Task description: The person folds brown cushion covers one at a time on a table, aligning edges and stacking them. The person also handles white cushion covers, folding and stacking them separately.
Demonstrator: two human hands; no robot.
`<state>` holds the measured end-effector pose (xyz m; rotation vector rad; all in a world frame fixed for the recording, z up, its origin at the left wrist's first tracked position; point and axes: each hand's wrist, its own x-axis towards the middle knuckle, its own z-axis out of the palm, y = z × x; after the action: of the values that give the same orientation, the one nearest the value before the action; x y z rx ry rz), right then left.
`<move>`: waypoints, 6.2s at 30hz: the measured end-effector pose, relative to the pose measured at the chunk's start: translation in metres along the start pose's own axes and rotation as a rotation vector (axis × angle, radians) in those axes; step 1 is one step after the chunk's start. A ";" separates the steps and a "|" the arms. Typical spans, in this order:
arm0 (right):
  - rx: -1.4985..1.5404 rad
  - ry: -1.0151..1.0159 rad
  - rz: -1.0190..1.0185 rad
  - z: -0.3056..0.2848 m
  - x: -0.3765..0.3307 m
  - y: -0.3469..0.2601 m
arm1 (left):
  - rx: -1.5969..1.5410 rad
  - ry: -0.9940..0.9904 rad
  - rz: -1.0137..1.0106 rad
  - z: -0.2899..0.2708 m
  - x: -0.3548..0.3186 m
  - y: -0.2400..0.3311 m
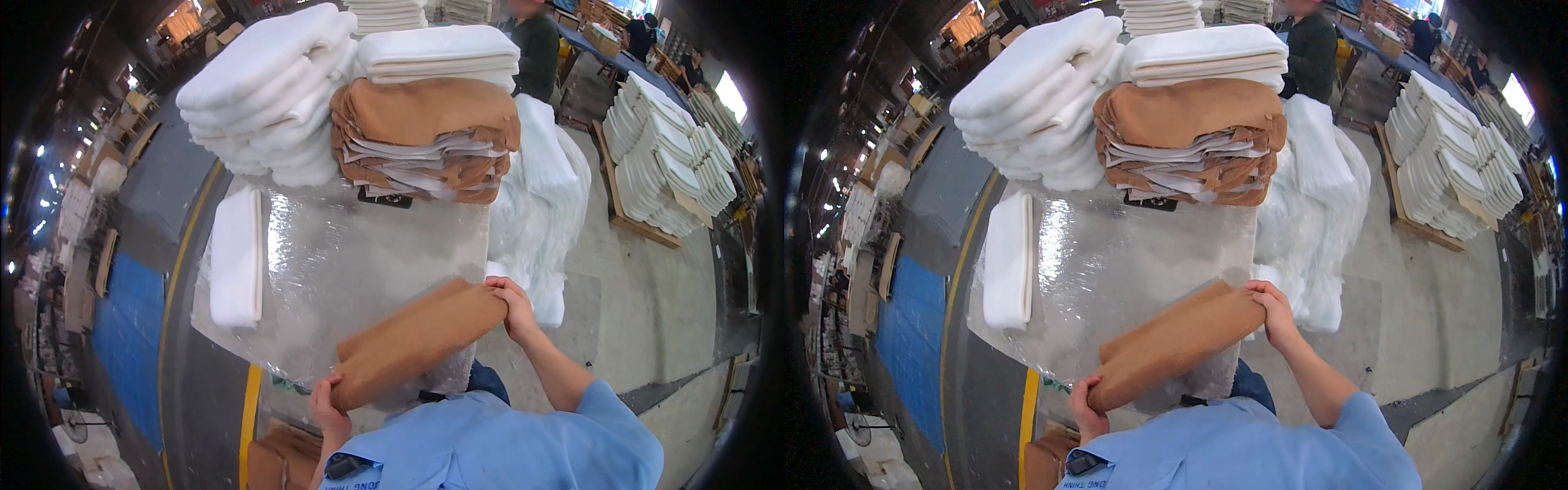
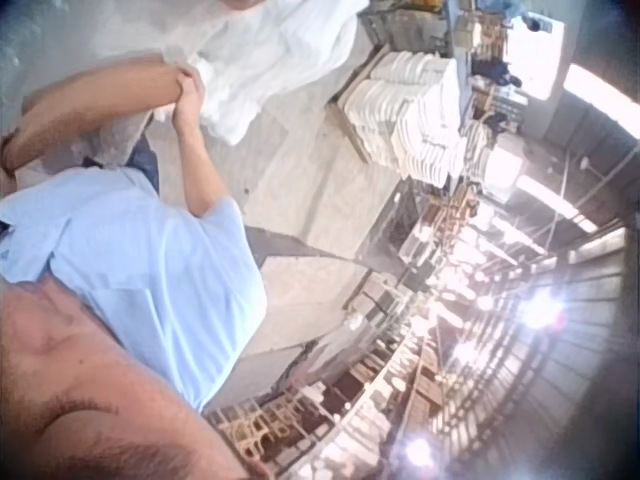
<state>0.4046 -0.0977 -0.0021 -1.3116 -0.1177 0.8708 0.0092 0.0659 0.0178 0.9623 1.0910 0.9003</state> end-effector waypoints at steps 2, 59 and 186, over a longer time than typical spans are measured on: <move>-0.032 -0.026 0.094 -0.012 -0.014 -0.005 | 0.003 -0.009 -0.038 -0.005 -0.023 -0.003; -1.205 -0.182 -0.059 -0.011 0.061 -0.023 | 1.025 -0.214 0.068 -0.012 0.076 -0.015; -1.716 -0.338 -0.689 0.090 -0.016 0.058 | 1.670 -0.001 0.483 0.059 0.049 -0.046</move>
<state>0.3173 -0.0369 -0.0195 -2.3643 -1.7758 0.2062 0.0827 0.0865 -0.0296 2.6478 1.5799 0.1297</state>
